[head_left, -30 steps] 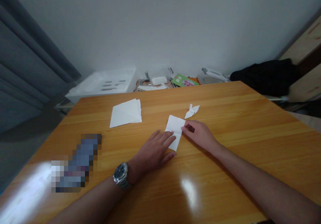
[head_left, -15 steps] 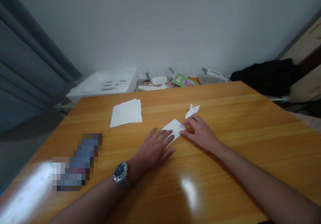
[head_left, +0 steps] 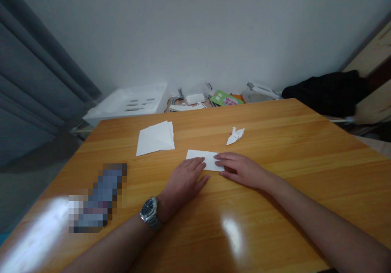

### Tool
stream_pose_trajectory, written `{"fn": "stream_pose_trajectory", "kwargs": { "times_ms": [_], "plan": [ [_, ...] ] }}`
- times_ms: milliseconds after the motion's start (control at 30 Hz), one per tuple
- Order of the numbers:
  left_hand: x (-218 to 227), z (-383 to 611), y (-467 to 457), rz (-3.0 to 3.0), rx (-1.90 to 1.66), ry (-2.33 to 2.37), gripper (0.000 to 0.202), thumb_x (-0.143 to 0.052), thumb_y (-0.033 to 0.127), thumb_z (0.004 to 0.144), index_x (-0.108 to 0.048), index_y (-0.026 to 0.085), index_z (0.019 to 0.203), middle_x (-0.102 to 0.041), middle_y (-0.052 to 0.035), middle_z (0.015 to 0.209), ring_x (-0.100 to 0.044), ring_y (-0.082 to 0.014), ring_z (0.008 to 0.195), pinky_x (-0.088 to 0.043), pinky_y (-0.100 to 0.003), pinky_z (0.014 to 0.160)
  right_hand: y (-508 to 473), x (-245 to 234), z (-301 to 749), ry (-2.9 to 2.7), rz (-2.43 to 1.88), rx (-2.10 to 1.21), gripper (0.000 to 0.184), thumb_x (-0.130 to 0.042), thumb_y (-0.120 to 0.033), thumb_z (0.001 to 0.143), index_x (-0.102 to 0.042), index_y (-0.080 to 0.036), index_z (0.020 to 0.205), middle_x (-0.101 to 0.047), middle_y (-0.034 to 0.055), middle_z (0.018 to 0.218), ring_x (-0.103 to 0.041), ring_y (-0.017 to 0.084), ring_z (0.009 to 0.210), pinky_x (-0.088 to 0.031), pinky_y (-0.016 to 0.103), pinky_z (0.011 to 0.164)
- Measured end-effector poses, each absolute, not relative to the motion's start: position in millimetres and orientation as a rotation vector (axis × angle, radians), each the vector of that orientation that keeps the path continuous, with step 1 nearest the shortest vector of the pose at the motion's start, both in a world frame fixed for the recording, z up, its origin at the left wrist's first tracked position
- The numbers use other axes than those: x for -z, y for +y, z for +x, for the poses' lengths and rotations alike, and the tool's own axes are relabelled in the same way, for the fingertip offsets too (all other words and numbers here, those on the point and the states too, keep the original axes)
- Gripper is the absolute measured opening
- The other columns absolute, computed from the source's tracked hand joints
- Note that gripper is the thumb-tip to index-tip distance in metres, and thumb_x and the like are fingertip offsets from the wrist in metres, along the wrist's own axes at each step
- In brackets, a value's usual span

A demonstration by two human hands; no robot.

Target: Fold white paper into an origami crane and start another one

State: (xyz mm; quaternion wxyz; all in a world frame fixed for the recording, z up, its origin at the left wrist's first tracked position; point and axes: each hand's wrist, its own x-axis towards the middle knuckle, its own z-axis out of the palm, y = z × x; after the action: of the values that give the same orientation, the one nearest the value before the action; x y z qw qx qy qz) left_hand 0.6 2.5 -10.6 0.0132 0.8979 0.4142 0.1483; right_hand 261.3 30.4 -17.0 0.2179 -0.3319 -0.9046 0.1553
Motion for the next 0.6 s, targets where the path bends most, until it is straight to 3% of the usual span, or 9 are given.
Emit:
{"fn": "stream_pose_trajectory", "kwargs": {
  "times_ms": [133, 300, 500, 600],
  "plan": [
    [8, 1, 2, 2.772, -0.467, 1.301, 0.037, -0.054, 0.039, 0.099, -0.059, 0.017, 0.128, -0.065, -0.0103, 0.130, -0.062, -0.0276, 0.115, -0.051, -0.045, 0.100, 29, 16, 260, -2.517, -0.894, -0.432, 0.029, -0.064, -0.027, 0.094, -0.071, -0.021, 0.121, -0.065, 0.0133, 0.134, -0.064, 0.027, 0.121, -0.052, 0.044, 0.103],
    [1, 2, 2, 2.739, -0.449, 1.318, 0.030, -0.054, 0.039, 0.099, -0.062, 0.019, 0.119, -0.069, -0.0073, 0.117, -0.063, -0.0257, 0.105, -0.054, -0.042, 0.094, 26, 14, 258, -2.536, -0.862, -0.424, 0.028, -0.062, -0.032, 0.095, -0.071, -0.019, 0.119, -0.067, 0.0133, 0.131, -0.065, 0.027, 0.119, -0.052, 0.044, 0.102],
    [1, 2, 4, 2.722, -0.468, 1.334, 0.023, -0.054, 0.035, 0.100, -0.066, 0.018, 0.111, -0.071, -0.0068, 0.111, -0.065, -0.0238, 0.101, -0.054, -0.039, 0.092, 26, 13, 260, -2.557, -0.867, -0.506, 0.038, -0.067, -0.035, 0.092, -0.064, -0.022, 0.128, -0.065, 0.0111, 0.134, -0.062, 0.027, 0.123, -0.049, 0.044, 0.106],
    [2, 2, 4, 2.723, -0.509, 1.325, 0.022, -0.054, 0.033, 0.100, -0.068, 0.019, 0.108, -0.072, -0.0066, 0.111, -0.067, -0.0229, 0.100, -0.055, -0.037, 0.090, 26, 13, 262, -2.522, -0.910, -0.546, 0.030, -0.063, -0.031, 0.094, -0.064, -0.023, 0.123, -0.066, 0.0094, 0.132, -0.062, 0.025, 0.121, -0.050, 0.041, 0.105]
  ]
}}
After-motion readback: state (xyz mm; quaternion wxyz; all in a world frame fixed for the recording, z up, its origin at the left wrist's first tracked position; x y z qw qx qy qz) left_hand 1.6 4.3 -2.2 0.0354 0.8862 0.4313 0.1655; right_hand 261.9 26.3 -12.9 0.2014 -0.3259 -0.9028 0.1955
